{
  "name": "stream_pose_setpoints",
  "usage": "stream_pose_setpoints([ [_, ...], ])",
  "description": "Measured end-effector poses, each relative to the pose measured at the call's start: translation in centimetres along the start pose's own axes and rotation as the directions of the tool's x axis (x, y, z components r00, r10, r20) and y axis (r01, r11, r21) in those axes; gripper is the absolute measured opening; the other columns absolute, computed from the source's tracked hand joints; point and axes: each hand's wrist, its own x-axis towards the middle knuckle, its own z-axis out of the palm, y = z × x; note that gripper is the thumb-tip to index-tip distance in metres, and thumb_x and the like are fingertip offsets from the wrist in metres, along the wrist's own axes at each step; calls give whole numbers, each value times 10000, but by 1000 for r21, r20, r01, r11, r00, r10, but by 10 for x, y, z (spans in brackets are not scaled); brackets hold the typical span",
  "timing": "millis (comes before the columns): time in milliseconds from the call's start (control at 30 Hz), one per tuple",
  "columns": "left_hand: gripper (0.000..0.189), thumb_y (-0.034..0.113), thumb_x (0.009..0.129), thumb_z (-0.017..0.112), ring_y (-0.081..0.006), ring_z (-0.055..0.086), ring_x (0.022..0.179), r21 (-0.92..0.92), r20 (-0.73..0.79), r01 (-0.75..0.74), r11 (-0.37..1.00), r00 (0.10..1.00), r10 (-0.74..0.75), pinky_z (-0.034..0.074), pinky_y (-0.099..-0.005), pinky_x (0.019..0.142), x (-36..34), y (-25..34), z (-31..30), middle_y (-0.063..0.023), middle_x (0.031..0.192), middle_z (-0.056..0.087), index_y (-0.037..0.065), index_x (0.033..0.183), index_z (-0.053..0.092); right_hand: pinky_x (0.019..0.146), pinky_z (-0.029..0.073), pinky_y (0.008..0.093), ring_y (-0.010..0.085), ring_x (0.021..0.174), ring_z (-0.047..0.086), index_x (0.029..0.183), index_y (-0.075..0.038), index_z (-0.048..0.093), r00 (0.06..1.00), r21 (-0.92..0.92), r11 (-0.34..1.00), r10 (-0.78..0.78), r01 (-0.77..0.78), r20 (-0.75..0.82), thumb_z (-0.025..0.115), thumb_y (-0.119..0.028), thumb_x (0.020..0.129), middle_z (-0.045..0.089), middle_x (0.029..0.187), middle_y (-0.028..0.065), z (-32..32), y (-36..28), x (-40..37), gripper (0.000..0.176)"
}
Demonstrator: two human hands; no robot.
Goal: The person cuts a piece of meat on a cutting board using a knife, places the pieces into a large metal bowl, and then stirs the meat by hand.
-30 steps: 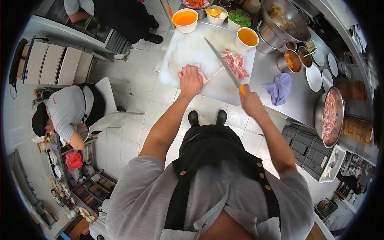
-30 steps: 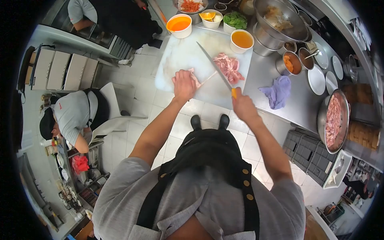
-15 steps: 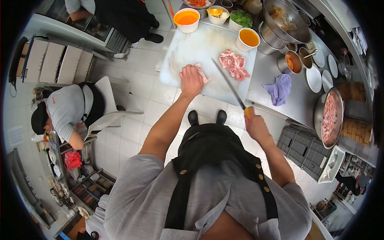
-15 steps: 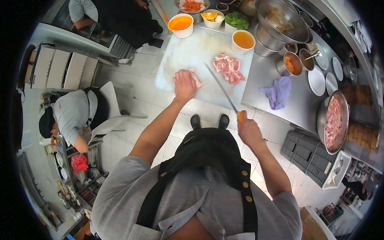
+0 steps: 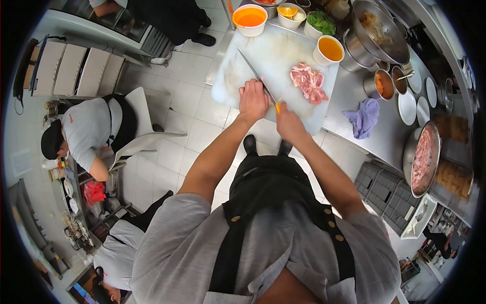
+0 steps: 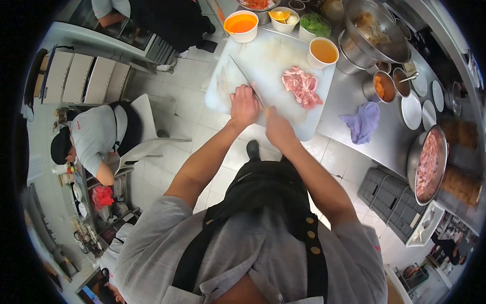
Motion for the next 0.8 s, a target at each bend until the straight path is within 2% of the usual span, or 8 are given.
stream_pose_setpoints([
  [67, 261, 101, 759, 553, -306, 450, 978, 19, 38, 20, 1000, 999, -21, 316, -452, 802, 0, 0, -1, -135, 1003, 484, 33, 997, 471, 684, 490, 552, 490, 746, 613, 1213, 51, 353, 999, -7, 999, -34, 33, -19, 453, -127, 902, 609, 793, 321, -1, -6, 20, 372],
  [167, 266, 125, 771, 562, -294, 453, 986, 43, 49, 60, 997, 997, -62, 316, -442, 811, 2, 2, -2, -127, 1016, 492, 38, 1010, 485, 666, 485, 564, 491, 711, 609, 1203, 29, 365, 999, 36, 999, -8, 7, 47, 440, -150, 914, 607, 741, 306, 8, 35, -46, 348],
  [233, 254, 126, 779, 557, -290, 455, 987, 42, 21, 83, 996, 996, -84, 316, -442, 812, 4, 3, 0, -122, 1019, 494, 44, 1008, 486, 623, 487, 568, 488, 665, 601, 1164, 4, 379, 983, -36, 989, 148, -144, 112, 440, -175, 929, 599, 690, 288, -10, 49, -110, 302],
  [333, 228, 126, 803, 542, -283, 458, 991, 61, -11, 62, 996, 998, -61, 318, -442, 812, -3, 6, 2, -114, 1026, 497, 52, 1013, 492, 587, 488, 572, 488, 648, 599, 1154, 2, 366, 989, -149, 978, 149, -147, -2, 464, -198, 933, 595, 693, 299, -28, 73, -120, 314],
  [533, 233, 105, 806, 537, -298, 461, 996, -3, 6, 91, 996, 996, -91, 320, -458, 811, -4, -4, 1, -117, 1029, 504, 72, 1033, 495, 582, 487, 576, 493, 647, 601, 1152, 8, 351, 993, -24, 996, 82, -84, -81, 505, -197, 921, 588, 682, 314, -32, 43, -102, 345],
  [600, 215, 122, 833, 508, -297, 460, 999, -158, -52, -61, 986, 997, 53, 318, -457, 813, -9, -14, -9, -120, 1052, 506, 60, 1038, 496, 594, 483, 582, 494, 654, 602, 1136, 10, 358, 994, 23, 998, 68, -66, -83, 497, -183, 919, 589, 693, 325, -26, 32, -103, 323],
  [667, 213, 132, 835, 499, -297, 459, 1001, -43, -33, -70, 997, 997, 69, 318, -457, 813, -11, -7, -8, -120, 1058, 505, 58, 1035, 495, 631, 478, 587, 496, 682, 607, 1171, 26, 354, 992, 28, 992, 125, -126, 27, 484, -152, 912, 596, 713, 328, -9, 34, -100, 340],
  [800, 232, 158, 831, 499, -291, 457, 1007, 85, 55, -92, 992, 995, 87, 321, -456, 819, -9, 0, -9, -116, 1071, 500, 59, 1040, 494, 710, 488, 555, 487, 770, 616, 1264, 75, 345, 994, 54, 997, 66, -61, -88, 458, -113, 888, 611, 789, 323, 7, 19, -15, 435],
])
